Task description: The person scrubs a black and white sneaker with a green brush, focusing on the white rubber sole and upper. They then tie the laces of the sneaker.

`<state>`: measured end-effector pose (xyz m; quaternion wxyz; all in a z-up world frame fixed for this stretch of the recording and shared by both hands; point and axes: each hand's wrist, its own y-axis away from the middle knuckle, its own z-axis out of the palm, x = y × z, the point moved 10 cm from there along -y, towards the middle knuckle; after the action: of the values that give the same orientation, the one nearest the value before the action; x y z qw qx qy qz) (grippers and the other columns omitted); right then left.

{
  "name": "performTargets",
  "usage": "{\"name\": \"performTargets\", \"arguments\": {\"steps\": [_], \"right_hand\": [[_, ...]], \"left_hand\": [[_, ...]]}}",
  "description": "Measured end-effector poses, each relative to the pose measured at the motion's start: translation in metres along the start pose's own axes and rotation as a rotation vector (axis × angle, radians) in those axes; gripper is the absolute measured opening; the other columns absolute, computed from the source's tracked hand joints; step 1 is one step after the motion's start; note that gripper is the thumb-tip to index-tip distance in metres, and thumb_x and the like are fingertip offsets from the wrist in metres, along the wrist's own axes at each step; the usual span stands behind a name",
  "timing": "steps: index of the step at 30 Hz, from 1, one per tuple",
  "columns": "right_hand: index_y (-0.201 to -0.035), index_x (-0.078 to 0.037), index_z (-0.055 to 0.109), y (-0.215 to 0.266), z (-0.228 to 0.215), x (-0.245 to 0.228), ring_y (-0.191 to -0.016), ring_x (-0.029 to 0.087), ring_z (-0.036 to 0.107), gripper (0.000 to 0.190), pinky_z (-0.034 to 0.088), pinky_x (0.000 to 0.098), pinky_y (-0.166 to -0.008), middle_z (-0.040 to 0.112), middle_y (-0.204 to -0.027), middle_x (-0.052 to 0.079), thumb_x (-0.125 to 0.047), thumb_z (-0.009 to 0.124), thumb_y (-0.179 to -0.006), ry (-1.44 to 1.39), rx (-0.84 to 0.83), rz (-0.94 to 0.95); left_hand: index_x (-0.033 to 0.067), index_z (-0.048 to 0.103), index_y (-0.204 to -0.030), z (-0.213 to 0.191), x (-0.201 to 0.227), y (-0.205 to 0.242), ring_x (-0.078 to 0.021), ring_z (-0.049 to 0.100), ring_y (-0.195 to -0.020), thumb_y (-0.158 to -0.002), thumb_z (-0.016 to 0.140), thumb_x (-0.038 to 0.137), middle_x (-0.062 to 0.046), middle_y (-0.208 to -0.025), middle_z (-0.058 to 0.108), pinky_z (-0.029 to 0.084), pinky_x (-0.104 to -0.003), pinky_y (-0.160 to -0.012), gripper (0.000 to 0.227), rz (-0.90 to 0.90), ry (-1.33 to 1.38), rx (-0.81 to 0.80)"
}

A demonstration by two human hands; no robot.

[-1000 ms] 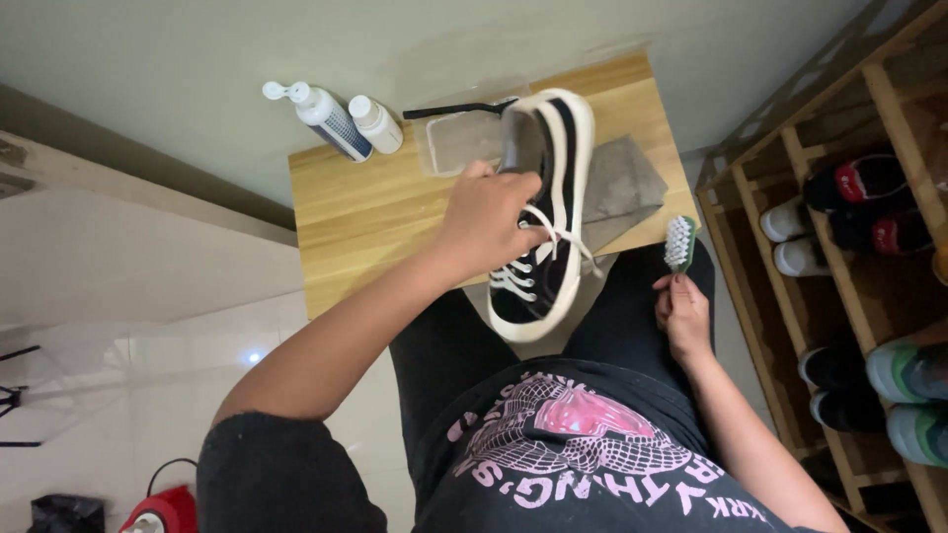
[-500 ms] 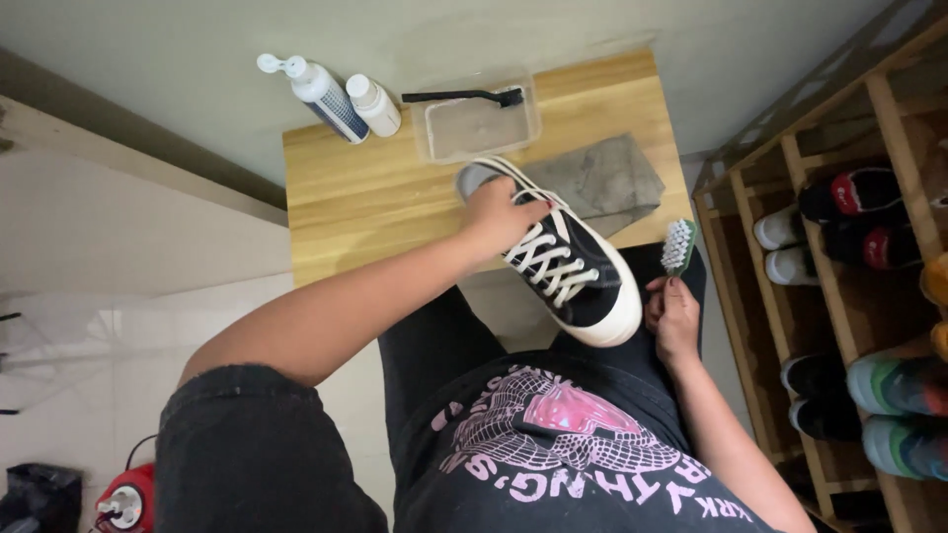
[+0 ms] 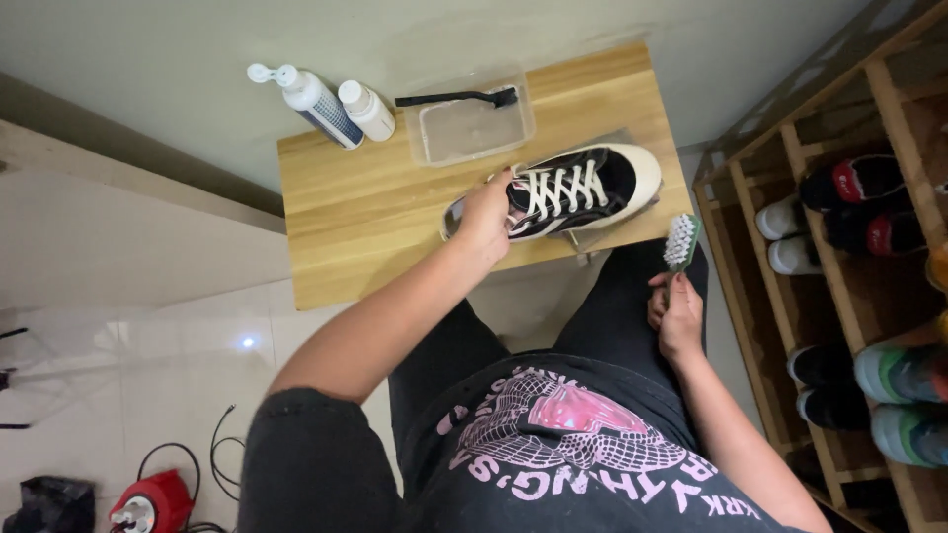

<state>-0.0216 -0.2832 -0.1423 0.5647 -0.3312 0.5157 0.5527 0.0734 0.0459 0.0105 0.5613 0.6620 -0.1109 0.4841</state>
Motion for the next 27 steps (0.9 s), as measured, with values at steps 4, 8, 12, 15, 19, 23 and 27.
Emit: {"name": "performTargets", "arguments": {"steps": [4, 8, 12, 15, 19, 23, 27], "right_hand": [[-0.103, -0.004, 0.062, 0.002, 0.006, -0.023, -0.035, 0.009, 0.03, 0.049, 0.022, 0.0223, -0.033, 0.026, -0.051, -0.001, -0.039, 0.03, -0.118, 0.081, 0.056, -0.027], [-0.109, -0.008, 0.072, -0.008, 0.028, -0.08, -0.044, 0.012, 0.039, 0.032, 0.03, 0.0245, -0.042, 0.035, -0.052, -0.001, -0.026, 0.045, -0.115, 0.382, 0.084, -0.229], [-0.131, -0.008, 0.074, 0.005, 0.088, -0.169, -0.09, 0.043, 0.069, 0.027, 0.053, 0.0492, -0.077, 0.069, -0.091, 0.025, -0.023, 0.06, -0.113, 0.742, 0.099, -0.517], [-0.138, -0.008, 0.073, 0.003, 0.119, -0.173, -0.106, 0.035, 0.07, 0.034, 0.055, 0.0431, -0.088, 0.075, -0.121, 0.016, -0.016, 0.062, -0.107, 0.896, 0.108, -0.774], [-0.14, -0.01, 0.072, -0.005, 0.14, -0.147, -0.081, 0.028, 0.073, 0.037, 0.058, 0.0398, -0.072, 0.078, -0.095, 0.012, -0.02, 0.062, -0.105, 1.202, 0.086, -0.838], [-0.139, -0.023, 0.074, -0.009, 0.144, -0.173, -0.085, 0.029, 0.074, 0.037, 0.059, 0.0416, -0.075, 0.078, -0.095, 0.009, -0.032, 0.061, -0.105, 1.389, 0.077, -0.774], [-0.146, -0.023, 0.07, -0.009, 0.139, -0.195, -0.093, 0.029, 0.074, 0.038, 0.058, 0.0389, -0.08, 0.078, -0.102, 0.009, -0.029, 0.063, -0.108, 1.292, 0.109, -0.804]], "left_hand": [[0.0043, 0.063, -0.106, -0.006, -0.044, -0.048, -0.0197, 0.07, -0.076, -0.088, 0.074, 0.023, -0.007, -0.091, 0.066, 0.061, -0.03, -0.069, 0.028, -0.078, 0.172, -0.125], [0.0097, 0.066, -0.103, 0.001, -0.049, -0.046, -0.0168, 0.075, -0.08, -0.084, 0.078, 0.021, -0.005, -0.09, 0.074, 0.063, -0.027, -0.076, 0.025, -0.188, 0.246, -0.368], [0.008, 0.07, -0.103, 0.007, -0.037, -0.029, -0.0203, 0.077, -0.092, -0.083, 0.079, 0.027, -0.01, -0.097, 0.078, 0.061, -0.028, -0.085, 0.029, -0.262, 0.202, -0.583], [0.0073, 0.073, -0.103, 0.004, -0.056, -0.057, -0.024, 0.078, -0.092, -0.086, 0.077, 0.028, -0.013, -0.097, 0.078, 0.062, -0.032, -0.087, 0.027, -0.249, 0.3, -0.629], [0.0064, 0.073, -0.109, 0.003, -0.057, -0.042, -0.0225, 0.077, -0.096, -0.094, 0.071, 0.028, -0.013, -0.103, 0.078, 0.062, -0.03, -0.087, 0.026, -0.207, 0.387, -0.71], [0.0061, 0.073, -0.113, 0.006, -0.064, -0.042, -0.0231, 0.075, -0.101, -0.097, 0.067, 0.027, -0.013, -0.108, 0.077, 0.06, -0.031, -0.092, 0.027, -0.166, 0.499, -0.781], [0.0051, 0.072, -0.114, 0.008, -0.054, -0.032, -0.0241, 0.074, -0.106, -0.097, 0.064, 0.03, -0.015, -0.11, 0.077, 0.057, -0.034, -0.099, 0.031, -0.13, 0.536, -0.852]]}}
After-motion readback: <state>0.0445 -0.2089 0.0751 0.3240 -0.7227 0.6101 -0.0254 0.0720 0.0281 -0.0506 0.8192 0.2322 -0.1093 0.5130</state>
